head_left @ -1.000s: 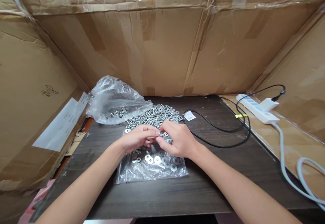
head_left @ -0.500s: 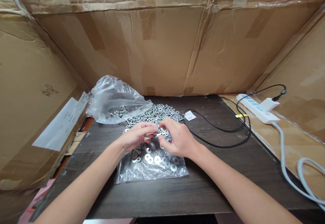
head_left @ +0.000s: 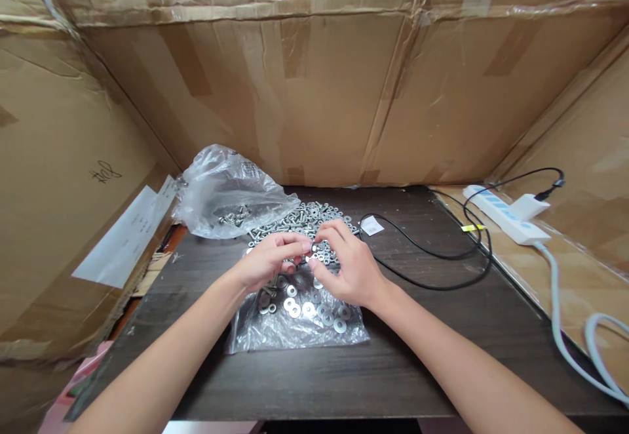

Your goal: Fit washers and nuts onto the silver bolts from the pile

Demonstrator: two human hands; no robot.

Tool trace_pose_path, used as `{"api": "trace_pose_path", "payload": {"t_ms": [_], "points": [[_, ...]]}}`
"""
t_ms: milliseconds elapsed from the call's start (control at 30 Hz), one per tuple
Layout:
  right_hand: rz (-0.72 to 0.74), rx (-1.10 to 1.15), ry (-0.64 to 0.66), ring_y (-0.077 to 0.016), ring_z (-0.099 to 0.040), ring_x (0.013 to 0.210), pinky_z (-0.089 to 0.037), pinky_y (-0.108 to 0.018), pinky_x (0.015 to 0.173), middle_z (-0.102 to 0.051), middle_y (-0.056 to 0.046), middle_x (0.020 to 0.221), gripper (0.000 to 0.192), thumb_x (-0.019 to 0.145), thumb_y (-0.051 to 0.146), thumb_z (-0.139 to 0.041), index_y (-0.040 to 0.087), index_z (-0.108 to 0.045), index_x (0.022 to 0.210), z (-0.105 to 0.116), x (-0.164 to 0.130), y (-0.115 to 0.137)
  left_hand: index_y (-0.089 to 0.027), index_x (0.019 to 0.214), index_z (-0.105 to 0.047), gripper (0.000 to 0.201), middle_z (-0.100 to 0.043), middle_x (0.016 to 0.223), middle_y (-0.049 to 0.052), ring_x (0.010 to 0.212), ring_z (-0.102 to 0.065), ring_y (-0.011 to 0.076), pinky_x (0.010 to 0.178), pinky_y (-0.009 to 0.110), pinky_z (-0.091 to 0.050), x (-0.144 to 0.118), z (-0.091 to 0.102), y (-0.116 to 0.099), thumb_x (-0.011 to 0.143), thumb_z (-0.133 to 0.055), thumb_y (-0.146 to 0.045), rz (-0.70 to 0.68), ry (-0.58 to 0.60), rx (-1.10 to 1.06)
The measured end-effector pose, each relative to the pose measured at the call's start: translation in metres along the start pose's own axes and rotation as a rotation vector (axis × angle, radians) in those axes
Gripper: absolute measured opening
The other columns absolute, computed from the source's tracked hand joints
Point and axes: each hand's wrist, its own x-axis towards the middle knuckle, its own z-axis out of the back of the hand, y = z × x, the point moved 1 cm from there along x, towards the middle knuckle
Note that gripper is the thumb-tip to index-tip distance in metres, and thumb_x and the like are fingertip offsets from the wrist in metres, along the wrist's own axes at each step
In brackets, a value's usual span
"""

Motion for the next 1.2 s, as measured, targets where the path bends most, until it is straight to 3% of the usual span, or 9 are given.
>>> {"api": "trace_pose_path", "payload": {"t_ms": [133, 433, 600, 667, 767, 867, 967, 1033, 1200], "points": [[-0.032, -0.005, 0.004, -0.0193, -0.059, 0.085, -0.05, -0.035, 0.077, -0.058, -0.009, 0.099, 0.02, 0.094, 0.035, -0.047, 0.018, -0.056, 0.089, -0.001, 0.0, -0.001, -0.016, 0.086, -0.071, 0.029, -0.055, 0.077, 0.0, 0.066, -0.046, 0.0081, 0.054, 0.018, -0.036, 0.0, -0.001, 0.001, 0.07, -0.08, -0.039, 0.01, -0.004, 0.038], [0.055, -0.036, 0.039, -0.019, -0.057, 0.084, -0.049, -0.032, 0.069, -0.058, -0.009, 0.098, 0.008, 0.084, 0.026, -0.049, 0.019, -0.052, 0.084, -0.003, -0.001, 0.0, -0.016, 0.074, -0.067, 0.02, -0.053, 0.067, -0.002, 0.059, -0.043, 0.0084, 0.055, 0.02, -0.037, 0.0, 0.003, 0.002, 0.078, -0.07, -0.035, -0.032, 0.124, 0.192], [0.051, -0.044, 0.083, -0.0163, -0.049, 0.072, -0.041, -0.029, 0.064, -0.054, -0.005, 0.079, 0.023, 0.092, 0.029, -0.039, 0.02, -0.048, 0.072, -0.002, 0.0, 0.0, -0.015, 0.075, -0.067, 0.025, -0.051, 0.06, -0.003, 0.055, -0.044, 0.0086, 0.055, 0.021, -0.039, -0.003, -0.002, 0.001, 0.08, -0.068, -0.039, -0.07, 0.179, 0.258], [-0.004, -0.006, 0.079, -0.0147, -0.045, 0.066, -0.036, -0.028, 0.061, -0.05, -0.002, 0.071, 0.03, 0.095, 0.031, -0.037, 0.02, -0.044, 0.067, -0.003, 0.0, -0.002, -0.015, 0.081, -0.069, 0.023, -0.057, 0.065, -0.001, 0.057, -0.047, 0.0091, 0.055, 0.021, -0.04, -0.003, -0.006, 0.003, 0.081, -0.067, -0.037, -0.171, 0.107, 0.351], [-0.148, 0.153, 0.083, -0.0131, -0.043, 0.061, -0.033, -0.028, 0.06, -0.047, -0.001, 0.064, 0.038, 0.097, 0.034, -0.036, 0.02, -0.04, 0.062, -0.006, -0.001, -0.005, -0.015, 0.088, -0.069, 0.016, -0.064, 0.073, 0.001, 0.061, -0.053, 0.0101, 0.058, 0.022, -0.044, -0.003, -0.012, 0.007, 0.083, -0.064, -0.029, -0.429, -0.078, 0.543], [-0.409, 0.4, 0.116, -0.0116, -0.041, 0.053, -0.032, -0.027, 0.054, -0.042, 0.001, 0.054, 0.046, 0.097, 0.042, -0.035, 0.02, -0.038, 0.056, -0.011, -0.001, -0.006, -0.016, 0.092, -0.068, 0.012, -0.066, 0.076, 0.001, 0.061, -0.055, 0.0106, 0.062, 0.025, -0.047, -0.005, -0.014, 0.011, 0.086, -0.062, -0.023, -0.743, -0.207, 0.802], [-0.714, 0.693, 0.214, -0.0093, -0.036, 0.04, -0.029, -0.024, 0.043, -0.035, 0.005, 0.045, 0.049, 0.094, 0.047, -0.036, 0.021, -0.038, 0.053, -0.018, -0.001, -0.006, -0.018, 0.097, -0.068, 0.012, -0.069, 0.083, 0.003, 0.066, -0.059, 0.0119, 0.065, 0.026, -0.05, -0.006, -0.011, 0.013, 0.091, -0.057, -0.022, -0.972, -0.219, 1.04], [-0.835, 0.824, 0.277, -0.0087, -0.035, 0.035, -0.028, -0.023, 0.038, -0.034, 0.006, 0.042, 0.045, 0.091, 0.046, -0.039, 0.022, -0.038, 0.053, -0.021, -0.001, -0.006, -0.018, 0.099, -0.068, 0.014, -0.072, 0.089, 0.005, 0.074, -0.064, 0.0133, 0.069, 0.026, -0.053, -0.006, -0.008, 0.015, 0.093, -0.056, -0.021, -1.056, -0.214, 1.149], [-0.893, 0.925, 0.317, -0.0086, -0.037, 0.034, -0.029, -0.021, 0.035, -0.036, 0.007, 0.04, 0.04, 0.086, 0.043, -0.043, 0.022, -0.037, 0.053, -0.022, 0.0, -0.009, -0.019, 0.101, -0.068, 0.013, -0.073, 0.093, 0.005, 0.084, -0.069, 0.015, 0.074, 0.027, -0.055, -0.005, -0.006, 0.017, 0.094, -0.057, -0.02, -1.195, -0.247, 1.279]]}}
